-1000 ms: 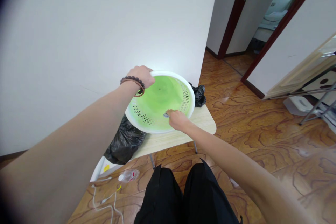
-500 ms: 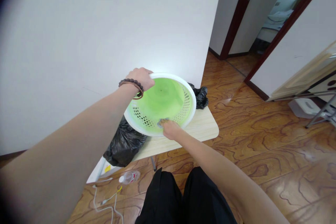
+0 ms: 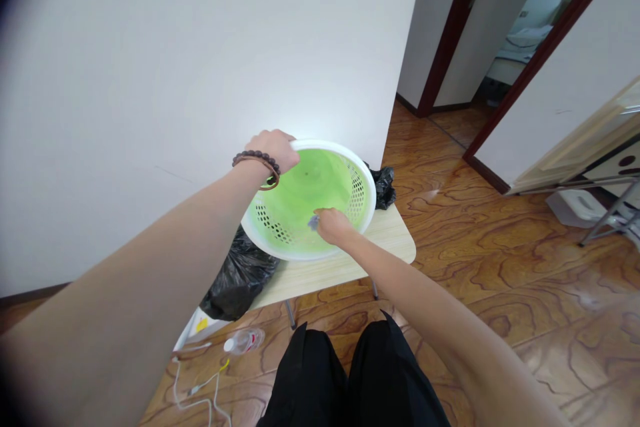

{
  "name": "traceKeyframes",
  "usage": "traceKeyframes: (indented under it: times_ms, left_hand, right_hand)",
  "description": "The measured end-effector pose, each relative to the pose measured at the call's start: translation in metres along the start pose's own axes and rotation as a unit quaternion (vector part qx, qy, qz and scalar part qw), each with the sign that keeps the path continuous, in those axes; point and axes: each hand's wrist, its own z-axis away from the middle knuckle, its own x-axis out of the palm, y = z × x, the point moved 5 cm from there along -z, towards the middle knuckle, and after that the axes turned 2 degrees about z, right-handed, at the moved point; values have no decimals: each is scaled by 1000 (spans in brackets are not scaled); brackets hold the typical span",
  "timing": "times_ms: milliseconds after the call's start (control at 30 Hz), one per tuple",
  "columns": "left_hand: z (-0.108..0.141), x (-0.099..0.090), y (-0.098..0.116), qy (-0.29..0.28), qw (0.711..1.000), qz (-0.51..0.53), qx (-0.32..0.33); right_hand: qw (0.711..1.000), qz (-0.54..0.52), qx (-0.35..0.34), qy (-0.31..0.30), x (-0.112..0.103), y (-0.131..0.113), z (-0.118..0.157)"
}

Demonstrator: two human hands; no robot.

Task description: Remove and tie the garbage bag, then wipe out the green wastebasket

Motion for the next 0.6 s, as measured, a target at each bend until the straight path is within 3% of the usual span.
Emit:
traceKeyframes:
  times_ms: [133, 233, 367, 600]
  left_hand:
    - [2, -1, 0, 5, 1000, -6, -5]
    - [2, -1, -1, 7, 1000, -11, -3]
    - [2, -1, -1, 1, 1000, -12, -1]
    - [0, 0, -3, -9, 1000, -1, -17]
  right_hand:
    - [999, -3, 39, -4, 23, -14, -36]
    - [999, 6, 17, -46, 44, -31, -39]
    - [998, 12, -43, -34, 54, -39, -14]
    - [986, -29, -164, 16, 46, -28, 61]
